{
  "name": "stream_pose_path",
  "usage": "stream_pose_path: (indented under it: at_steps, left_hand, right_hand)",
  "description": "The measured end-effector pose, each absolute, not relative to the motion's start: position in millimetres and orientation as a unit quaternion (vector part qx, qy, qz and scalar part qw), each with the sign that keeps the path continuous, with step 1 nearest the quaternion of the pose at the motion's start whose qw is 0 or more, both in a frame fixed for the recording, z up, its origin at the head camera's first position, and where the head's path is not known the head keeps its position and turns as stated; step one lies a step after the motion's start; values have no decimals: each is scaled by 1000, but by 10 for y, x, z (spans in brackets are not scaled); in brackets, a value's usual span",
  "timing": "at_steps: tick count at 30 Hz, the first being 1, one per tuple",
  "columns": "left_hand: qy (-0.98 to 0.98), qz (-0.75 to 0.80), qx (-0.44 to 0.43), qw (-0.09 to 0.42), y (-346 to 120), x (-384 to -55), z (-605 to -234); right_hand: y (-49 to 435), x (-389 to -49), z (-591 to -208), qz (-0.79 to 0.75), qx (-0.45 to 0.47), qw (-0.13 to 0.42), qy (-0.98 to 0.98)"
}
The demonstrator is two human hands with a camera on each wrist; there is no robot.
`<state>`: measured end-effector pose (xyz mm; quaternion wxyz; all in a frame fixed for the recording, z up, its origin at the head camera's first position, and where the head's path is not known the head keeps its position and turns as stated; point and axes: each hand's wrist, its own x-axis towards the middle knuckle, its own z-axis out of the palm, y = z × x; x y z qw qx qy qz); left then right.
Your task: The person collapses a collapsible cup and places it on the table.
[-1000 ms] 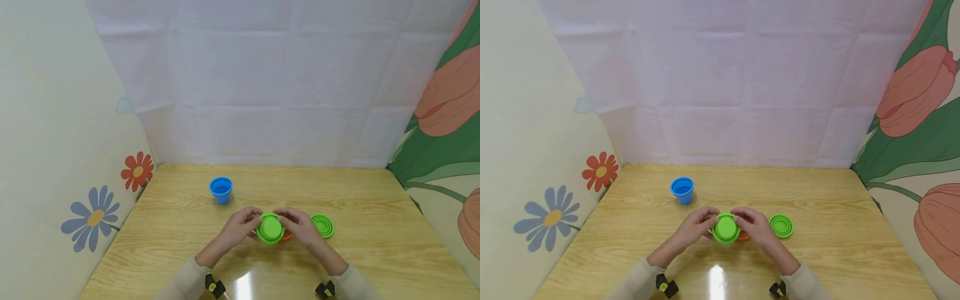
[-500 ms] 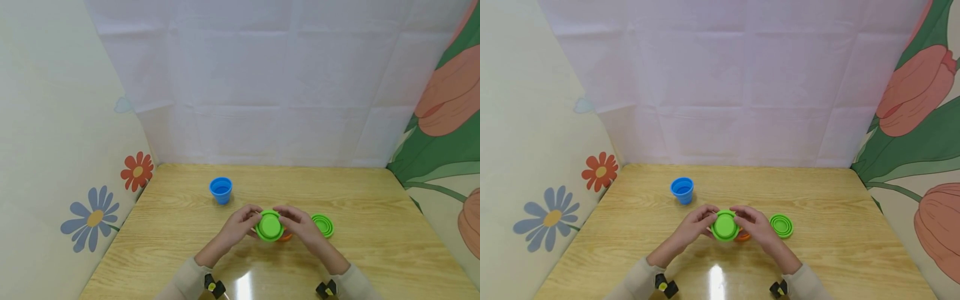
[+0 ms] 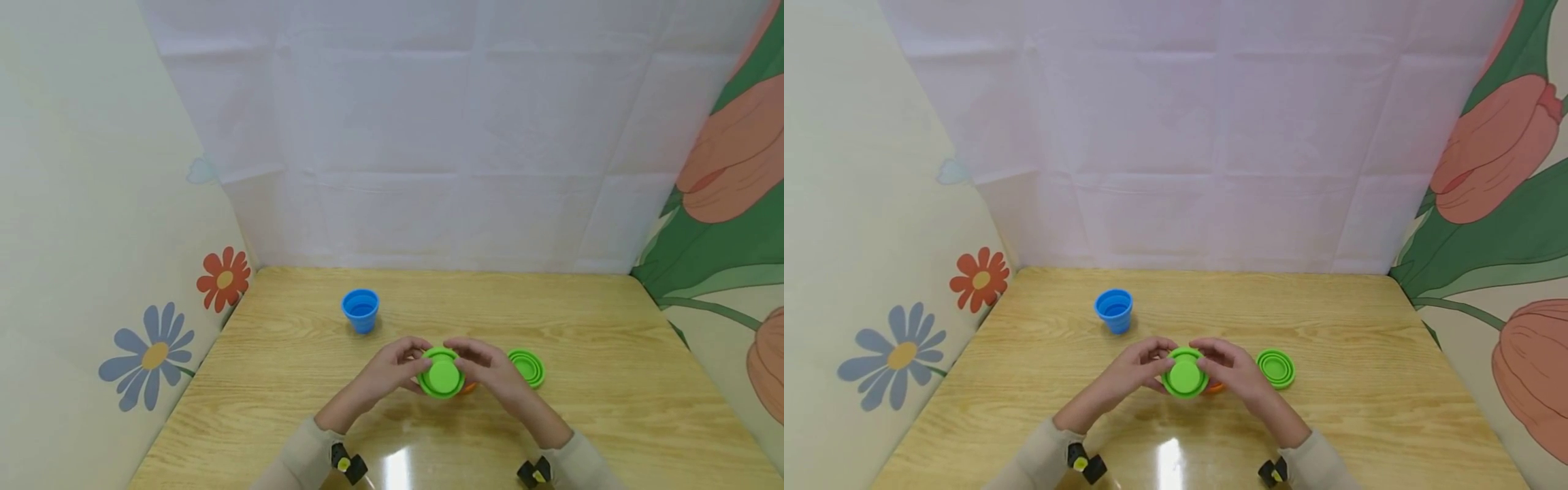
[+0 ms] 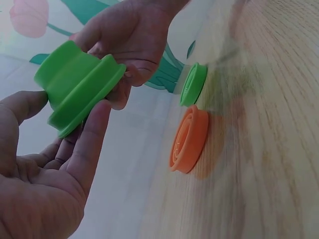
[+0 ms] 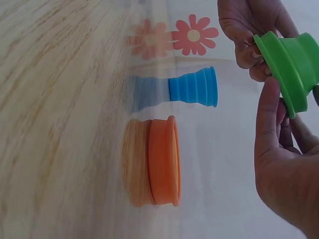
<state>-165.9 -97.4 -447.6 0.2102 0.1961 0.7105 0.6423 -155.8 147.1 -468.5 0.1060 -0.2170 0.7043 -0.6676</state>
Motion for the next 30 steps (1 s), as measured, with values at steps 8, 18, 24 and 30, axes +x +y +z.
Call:
stream_pose_path:
  at_steps: [8, 18, 24, 30]
  left_hand:
    - [720, 629, 208, 210, -970, -1669, -4485]
    - [737, 607, 223, 200, -939, -1648, -4478]
    - [748, 597, 227, 183, -930, -1654, -4491]
    - [758, 586, 228, 173, -927, -1654, -4502]
  right_hand:
    - [1488, -1577, -4696, -659, -239, 134, 701]
    - [1448, -1550, -4658, -631, -256, 143, 718]
    - [1408, -1536, -4661, -597, -251, 98, 755]
    - [1374, -1527, -4680, -587, -260, 74, 763]
